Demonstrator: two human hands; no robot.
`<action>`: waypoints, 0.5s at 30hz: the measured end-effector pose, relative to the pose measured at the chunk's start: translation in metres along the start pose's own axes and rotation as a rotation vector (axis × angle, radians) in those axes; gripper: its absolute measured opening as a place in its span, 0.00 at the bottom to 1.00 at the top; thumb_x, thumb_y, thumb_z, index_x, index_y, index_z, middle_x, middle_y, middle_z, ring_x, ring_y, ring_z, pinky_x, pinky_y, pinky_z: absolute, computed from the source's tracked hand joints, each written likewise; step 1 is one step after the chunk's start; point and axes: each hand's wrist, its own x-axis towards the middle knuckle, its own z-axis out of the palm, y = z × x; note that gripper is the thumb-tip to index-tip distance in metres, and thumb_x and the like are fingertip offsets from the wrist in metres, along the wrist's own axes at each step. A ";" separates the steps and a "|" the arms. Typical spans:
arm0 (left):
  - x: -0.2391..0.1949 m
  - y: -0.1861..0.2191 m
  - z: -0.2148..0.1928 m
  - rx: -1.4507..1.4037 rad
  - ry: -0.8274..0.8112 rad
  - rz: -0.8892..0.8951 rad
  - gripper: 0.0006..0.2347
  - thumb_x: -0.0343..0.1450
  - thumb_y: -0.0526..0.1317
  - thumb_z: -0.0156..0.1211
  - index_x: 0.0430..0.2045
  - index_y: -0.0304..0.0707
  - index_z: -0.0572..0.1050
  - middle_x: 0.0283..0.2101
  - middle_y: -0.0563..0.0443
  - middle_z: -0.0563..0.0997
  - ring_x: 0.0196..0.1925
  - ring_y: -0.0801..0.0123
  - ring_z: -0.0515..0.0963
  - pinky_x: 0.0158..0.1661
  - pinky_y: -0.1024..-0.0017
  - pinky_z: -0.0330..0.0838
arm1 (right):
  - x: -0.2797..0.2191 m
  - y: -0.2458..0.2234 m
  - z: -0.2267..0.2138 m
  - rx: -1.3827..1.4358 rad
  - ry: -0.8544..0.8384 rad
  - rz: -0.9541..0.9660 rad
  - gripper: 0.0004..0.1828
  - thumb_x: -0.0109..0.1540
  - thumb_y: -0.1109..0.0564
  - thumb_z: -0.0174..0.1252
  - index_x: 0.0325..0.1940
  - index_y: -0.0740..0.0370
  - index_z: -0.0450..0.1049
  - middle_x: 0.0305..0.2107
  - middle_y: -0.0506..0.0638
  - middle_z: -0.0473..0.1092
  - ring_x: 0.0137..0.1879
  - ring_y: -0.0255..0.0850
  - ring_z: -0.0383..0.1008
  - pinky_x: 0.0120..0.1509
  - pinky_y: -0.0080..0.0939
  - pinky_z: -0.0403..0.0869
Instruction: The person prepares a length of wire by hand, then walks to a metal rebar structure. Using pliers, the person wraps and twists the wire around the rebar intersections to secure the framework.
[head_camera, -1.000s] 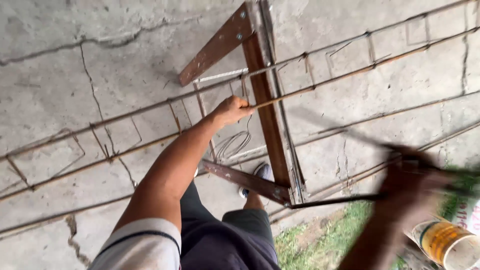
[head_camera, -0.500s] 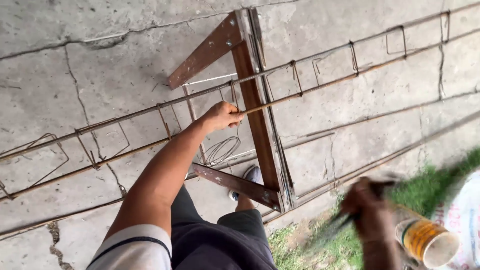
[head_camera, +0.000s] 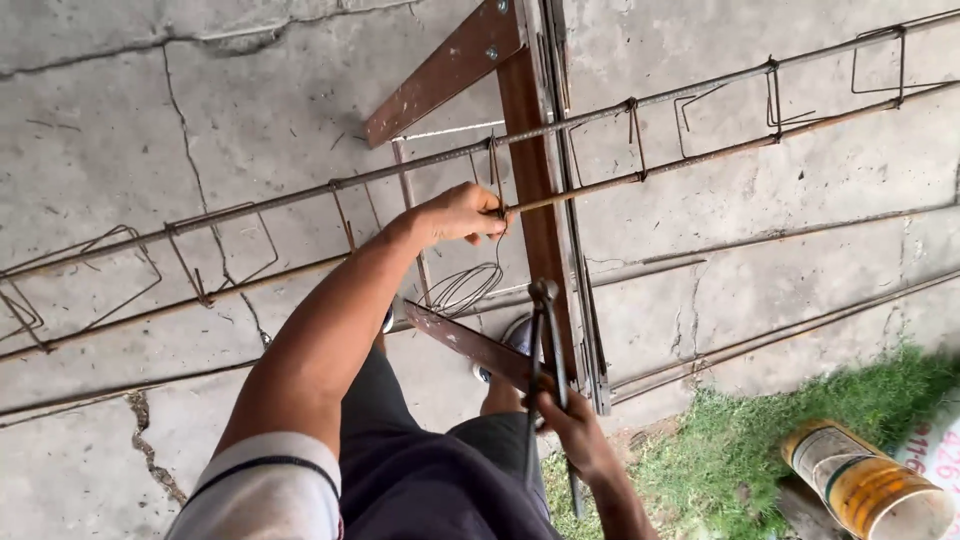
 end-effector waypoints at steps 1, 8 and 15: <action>0.001 0.000 -0.001 -0.073 -0.022 0.001 0.06 0.71 0.35 0.61 0.40 0.37 0.79 0.41 0.49 0.85 0.39 0.73 0.83 0.30 0.78 0.79 | 0.010 -0.005 0.005 0.081 -0.013 0.024 0.22 0.64 0.48 0.51 0.54 0.66 0.76 0.48 0.58 0.80 0.47 0.49 0.81 0.53 0.48 0.80; 0.002 -0.011 0.004 -0.075 -0.003 0.048 0.16 0.78 0.47 0.50 0.40 0.30 0.78 0.42 0.41 0.84 0.44 0.64 0.84 0.34 0.77 0.82 | 0.072 0.007 0.008 0.363 -0.162 -0.028 0.30 0.66 0.53 0.56 0.69 0.73 0.64 0.48 0.70 0.74 0.57 0.64 0.76 0.58 0.68 0.74; 0.008 -0.014 0.009 -0.053 0.077 0.048 0.13 0.78 0.43 0.52 0.40 0.29 0.79 0.40 0.38 0.84 0.40 0.64 0.85 0.32 0.76 0.83 | 0.062 -0.043 0.016 0.193 -0.122 -0.032 0.21 0.66 0.50 0.58 0.56 0.69 0.73 0.37 0.59 0.73 0.50 0.53 0.77 0.55 0.59 0.77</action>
